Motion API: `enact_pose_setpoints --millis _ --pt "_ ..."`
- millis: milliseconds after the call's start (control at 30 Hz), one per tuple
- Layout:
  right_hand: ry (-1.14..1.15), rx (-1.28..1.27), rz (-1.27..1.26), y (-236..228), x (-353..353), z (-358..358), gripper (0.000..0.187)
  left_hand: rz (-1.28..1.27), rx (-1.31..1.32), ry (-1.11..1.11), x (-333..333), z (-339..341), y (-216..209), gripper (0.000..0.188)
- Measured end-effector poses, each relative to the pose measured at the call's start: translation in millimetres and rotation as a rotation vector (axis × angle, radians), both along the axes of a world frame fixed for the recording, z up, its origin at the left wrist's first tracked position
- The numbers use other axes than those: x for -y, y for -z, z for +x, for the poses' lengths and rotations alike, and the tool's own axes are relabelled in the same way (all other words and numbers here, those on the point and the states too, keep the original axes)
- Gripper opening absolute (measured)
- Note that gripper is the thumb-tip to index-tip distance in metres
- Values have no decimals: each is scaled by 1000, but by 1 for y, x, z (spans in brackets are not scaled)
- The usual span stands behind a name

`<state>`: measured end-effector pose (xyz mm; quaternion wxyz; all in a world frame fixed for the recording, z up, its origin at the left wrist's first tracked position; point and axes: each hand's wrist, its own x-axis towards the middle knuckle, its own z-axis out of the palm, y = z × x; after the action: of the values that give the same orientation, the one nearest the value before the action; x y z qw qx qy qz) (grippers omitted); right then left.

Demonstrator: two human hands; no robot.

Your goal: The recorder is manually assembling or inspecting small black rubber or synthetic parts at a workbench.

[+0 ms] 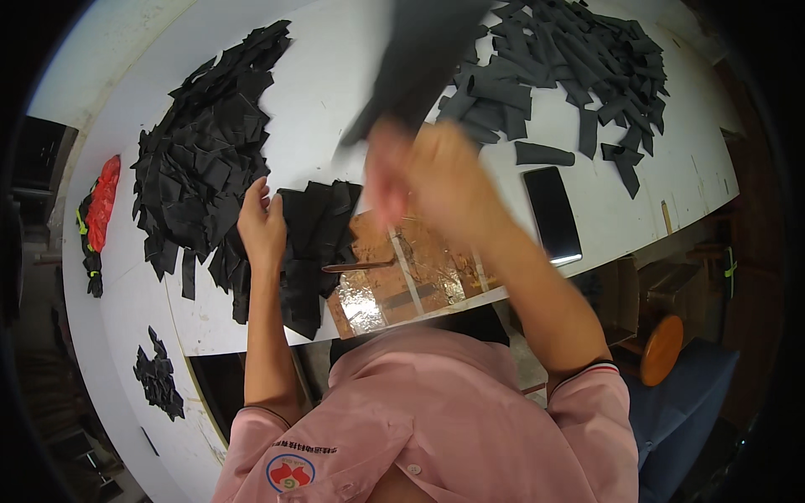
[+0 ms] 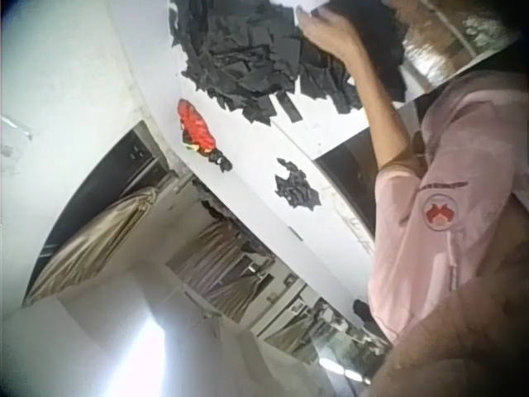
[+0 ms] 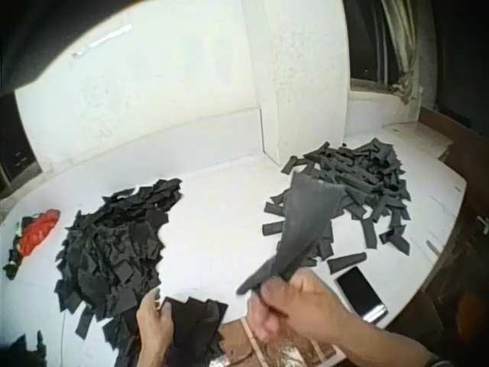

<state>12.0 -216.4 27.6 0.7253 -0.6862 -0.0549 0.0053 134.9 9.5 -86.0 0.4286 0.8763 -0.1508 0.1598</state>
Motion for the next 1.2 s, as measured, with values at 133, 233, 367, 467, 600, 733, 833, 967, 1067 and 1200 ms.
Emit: enact_pose_setpoints --millis 133,233,367,467,600,733,833,967,1067,1200 --pt "462 -36 -193 47 16 12 47 629 -97 -65 -11 48 41 27" --pt "198 -275 -62 64 -2 -33 41 571 -244 18 -23 64 44 20" --pt "107 -282 -123 73 -31 -64 30 309 59 -51 -31 56 9 9" --pt "30 -185 -263 59 -50 -69 26 -61 31 -152 -36 22 -37 10" --pt "-8 -65 -359 59 -79 -68 17 -728 -394 -48 -50 -30 -64 14" --pt "389 594 -780 50 -105 -62 22 -1056 -1042 68 -51 -77 -72 21" --pt "487 796 -979 54 -107 -55 26 -1112 -1237 114 -40 -103 -77 26" --pt "434 745 -888 54 -103 -63 20 -1106 -1509 191 -38 -122 -76 32" --pt "202 352 -648 43 -97 -70 27 -1329 -1576 246 -44 -127 -67 36" --pt "108 95 -179 58 -89 -79 21 -1636 -1674 327 -47 -124 -60 43"
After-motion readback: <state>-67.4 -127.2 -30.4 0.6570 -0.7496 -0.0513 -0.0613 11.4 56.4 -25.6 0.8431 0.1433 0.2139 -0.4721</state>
